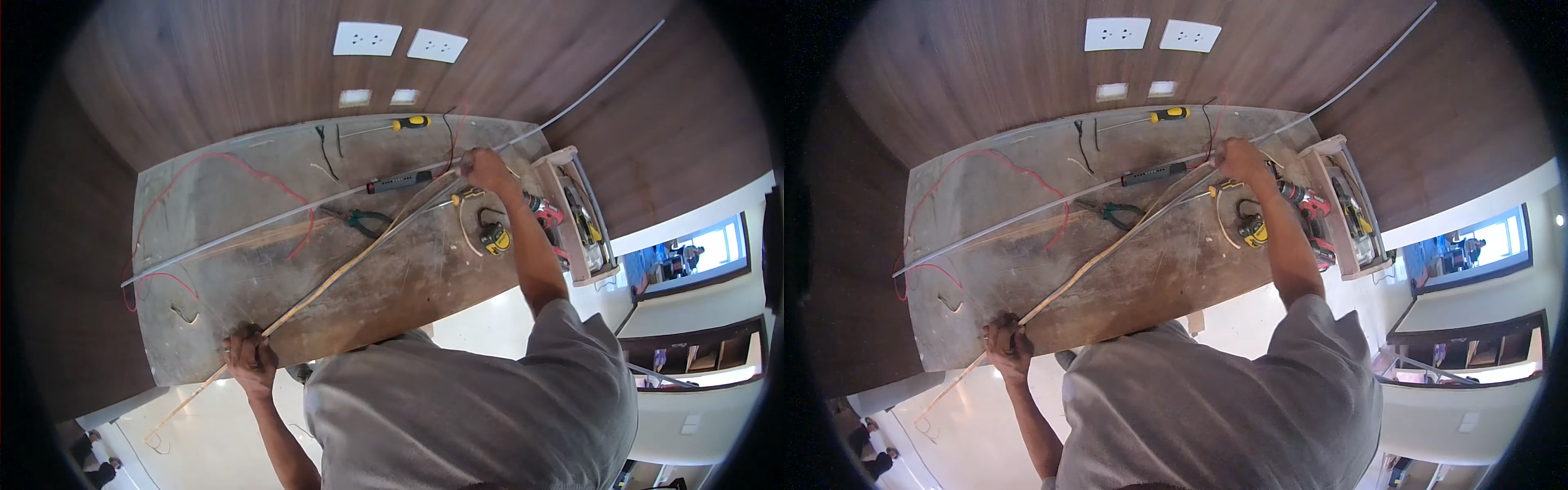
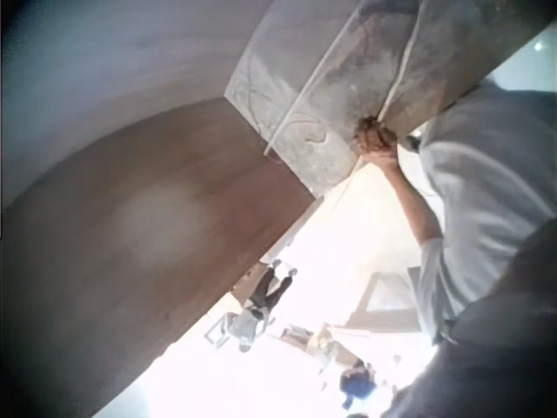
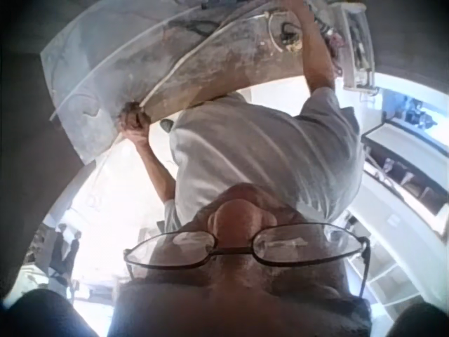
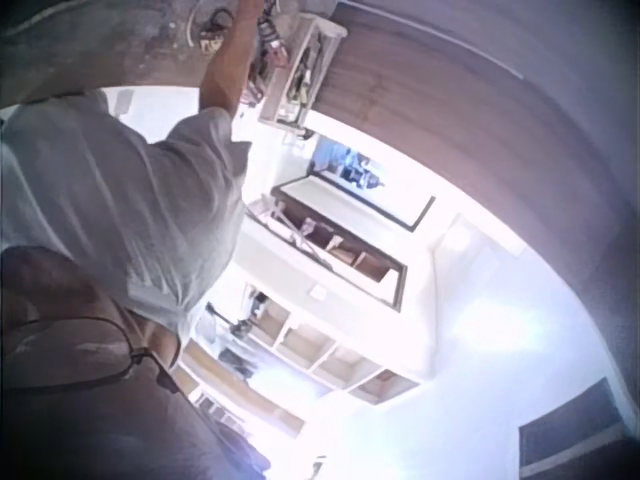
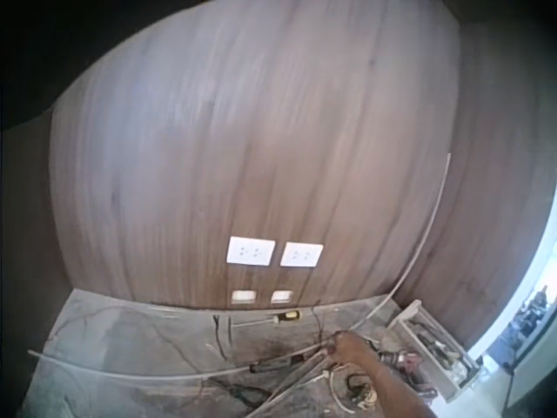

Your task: The person applies an adhesive LED light strip to a thin wooden strip by hand. They press the strip down section by section along the wood to ensure it adheres.

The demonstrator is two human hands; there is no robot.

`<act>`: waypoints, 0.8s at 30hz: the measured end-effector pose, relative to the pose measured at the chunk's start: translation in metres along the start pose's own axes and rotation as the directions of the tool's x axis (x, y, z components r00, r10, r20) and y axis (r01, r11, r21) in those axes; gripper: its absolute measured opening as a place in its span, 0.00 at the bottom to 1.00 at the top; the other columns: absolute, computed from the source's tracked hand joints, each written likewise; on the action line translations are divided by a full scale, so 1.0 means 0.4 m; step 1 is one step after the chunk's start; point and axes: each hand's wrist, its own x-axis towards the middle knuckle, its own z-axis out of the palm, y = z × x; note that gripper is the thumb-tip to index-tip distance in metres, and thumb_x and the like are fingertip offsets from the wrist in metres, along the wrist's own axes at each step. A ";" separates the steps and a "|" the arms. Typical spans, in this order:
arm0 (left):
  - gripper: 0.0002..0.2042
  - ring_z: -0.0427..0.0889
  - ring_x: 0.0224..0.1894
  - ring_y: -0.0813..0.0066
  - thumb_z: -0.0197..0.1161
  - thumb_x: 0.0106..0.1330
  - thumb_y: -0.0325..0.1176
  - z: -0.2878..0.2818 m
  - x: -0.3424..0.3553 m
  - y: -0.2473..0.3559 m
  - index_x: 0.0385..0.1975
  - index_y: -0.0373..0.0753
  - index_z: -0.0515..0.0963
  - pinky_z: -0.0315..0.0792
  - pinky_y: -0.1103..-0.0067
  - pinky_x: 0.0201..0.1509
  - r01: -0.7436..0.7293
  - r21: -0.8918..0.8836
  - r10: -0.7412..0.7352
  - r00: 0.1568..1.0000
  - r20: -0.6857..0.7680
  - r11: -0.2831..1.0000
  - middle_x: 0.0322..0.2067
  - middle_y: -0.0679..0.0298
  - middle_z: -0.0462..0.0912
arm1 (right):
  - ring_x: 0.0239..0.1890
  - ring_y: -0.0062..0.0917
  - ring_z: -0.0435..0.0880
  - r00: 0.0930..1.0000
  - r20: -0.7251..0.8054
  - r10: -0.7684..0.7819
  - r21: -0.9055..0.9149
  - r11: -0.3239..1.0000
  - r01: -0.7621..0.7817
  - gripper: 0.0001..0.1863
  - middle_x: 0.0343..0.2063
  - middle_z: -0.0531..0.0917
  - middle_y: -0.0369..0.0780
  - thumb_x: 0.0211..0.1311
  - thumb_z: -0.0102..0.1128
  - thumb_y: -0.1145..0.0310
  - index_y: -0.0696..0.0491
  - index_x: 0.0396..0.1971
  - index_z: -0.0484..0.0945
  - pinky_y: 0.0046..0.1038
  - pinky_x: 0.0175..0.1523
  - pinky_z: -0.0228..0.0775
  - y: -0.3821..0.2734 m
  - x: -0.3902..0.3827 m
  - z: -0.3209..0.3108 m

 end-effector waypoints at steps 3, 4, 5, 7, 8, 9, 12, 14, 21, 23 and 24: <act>0.08 0.84 0.47 0.53 0.68 0.59 0.26 -0.008 -0.004 0.007 0.37 0.45 0.82 0.75 0.60 0.49 0.008 0.014 -0.008 1.000 0.006 1.000 0.46 0.60 0.88 | 0.48 0.47 0.90 0.850 0.378 -0.366 0.364 0.903 0.227 0.07 0.39 0.90 0.45 0.56 0.71 0.70 0.52 0.36 0.88 0.48 0.57 0.81 -0.010 -0.046 0.036; 0.08 0.85 0.47 0.52 0.68 0.59 0.26 -0.017 -0.009 0.007 0.37 0.44 0.82 0.76 0.59 0.50 0.019 0.033 -0.019 1.000 0.007 0.999 0.46 0.60 0.88 | 0.50 0.46 0.90 0.875 0.387 -0.290 0.175 0.955 0.239 0.11 0.41 0.90 0.45 0.57 0.71 0.70 0.51 0.40 0.87 0.53 0.60 0.77 -0.067 -0.082 0.036; 0.08 0.85 0.47 0.52 0.68 0.59 0.26 -0.018 -0.009 0.005 0.37 0.44 0.82 0.76 0.59 0.50 0.030 0.041 -0.030 0.999 0.012 0.999 0.46 0.60 0.88 | 0.53 0.45 0.89 0.902 0.376 -0.211 -0.025 0.971 0.238 0.14 0.44 0.90 0.45 0.57 0.71 0.70 0.50 0.45 0.86 0.58 0.64 0.74 -0.100 -0.110 0.037; 0.08 0.86 0.47 0.50 0.68 0.59 0.25 -0.028 -0.016 -0.001 0.37 0.43 0.83 0.77 0.58 0.50 0.019 0.030 -0.020 0.999 0.036 0.999 0.46 0.59 0.88 | 0.55 0.44 0.88 0.930 0.299 -0.213 -0.089 0.964 0.249 0.17 0.46 0.90 0.45 0.58 0.71 0.69 0.50 0.49 0.84 0.62 0.67 0.70 -0.086 -0.138 0.095; 0.08 0.86 0.47 0.50 0.68 0.59 0.25 -0.035 -0.019 -0.001 0.37 0.43 0.83 0.77 0.58 0.50 0.047 0.055 -0.049 0.998 0.036 0.997 0.46 0.59 0.88 | 0.57 0.44 0.87 0.953 0.209 -0.217 -0.153 0.956 0.252 0.21 0.49 0.89 0.45 0.59 0.71 0.69 0.49 0.53 0.82 0.65 0.70 0.65 -0.071 -0.149 0.133; 0.08 0.86 0.47 0.50 0.68 0.59 0.25 -0.037 -0.023 0.003 0.38 0.42 0.84 0.78 0.58 0.50 0.039 0.024 -0.040 0.999 0.028 0.999 0.46 0.58 0.88 | 0.56 0.47 0.87 0.945 0.118 -0.306 -0.151 0.935 0.322 0.21 0.50 0.89 0.48 0.59 0.70 0.69 0.50 0.54 0.82 0.58 0.68 0.71 -0.045 -0.156 0.168; 0.08 0.87 0.48 0.48 0.69 0.59 0.25 -0.029 -0.015 -0.001 0.38 0.40 0.86 0.79 0.57 0.50 0.039 -0.047 -0.038 0.999 0.031 0.998 0.46 0.56 0.88 | 0.58 0.50 0.85 0.903 0.014 -0.430 -0.202 0.883 0.423 0.22 0.55 0.86 0.51 0.58 0.68 0.71 0.51 0.54 0.82 0.50 0.66 0.77 0.056 -0.177 0.224; 0.09 0.87 0.47 0.50 0.71 0.57 0.26 -0.019 -0.012 -0.002 0.38 0.41 0.85 0.79 0.59 0.50 0.047 -0.025 -0.046 0.999 0.010 0.999 0.46 0.57 0.88 | 0.65 0.49 0.79 0.841 0.033 -0.540 -0.266 0.806 0.529 0.29 0.58 0.83 0.49 0.54 0.72 0.72 0.52 0.59 0.80 0.53 0.77 0.64 0.093 -0.193 0.199; 0.10 0.84 0.45 0.59 0.72 0.52 0.22 -0.044 -0.002 0.016 0.32 0.46 0.84 0.77 0.65 0.48 0.073 -0.015 -0.073 0.997 0.004 0.997 0.44 0.65 0.86 | 0.56 0.50 0.83 0.751 0.433 -0.499 -0.130 0.790 0.600 0.23 0.44 0.83 0.50 0.53 0.67 0.75 0.55 0.52 0.83 0.48 0.67 0.74 0.026 -0.230 0.008; 0.11 0.84 0.44 0.58 0.75 0.48 0.22 -0.041 -0.006 0.003 0.32 0.44 0.85 0.78 0.64 0.46 0.029 -0.015 -0.029 0.999 -0.014 0.999 0.44 0.64 0.87 | 0.53 0.53 0.87 0.666 0.574 -0.476 0.080 0.842 0.533 0.24 0.44 0.85 0.56 0.59 0.63 0.75 0.58 0.58 0.81 0.48 0.64 0.77 -0.033 -0.233 -0.022; 0.11 0.84 0.44 0.58 0.75 0.48 0.22 -0.042 -0.010 0.006 0.32 0.44 0.85 0.78 0.64 0.46 0.036 -0.012 -0.036 0.999 -0.011 0.999 0.44 0.64 0.87 | 0.53 0.53 0.87 0.660 0.578 -0.479 0.083 0.840 0.536 0.24 0.44 0.85 0.56 0.59 0.63 0.75 0.58 0.58 0.81 0.48 0.64 0.77 -0.098 -0.259 -0.032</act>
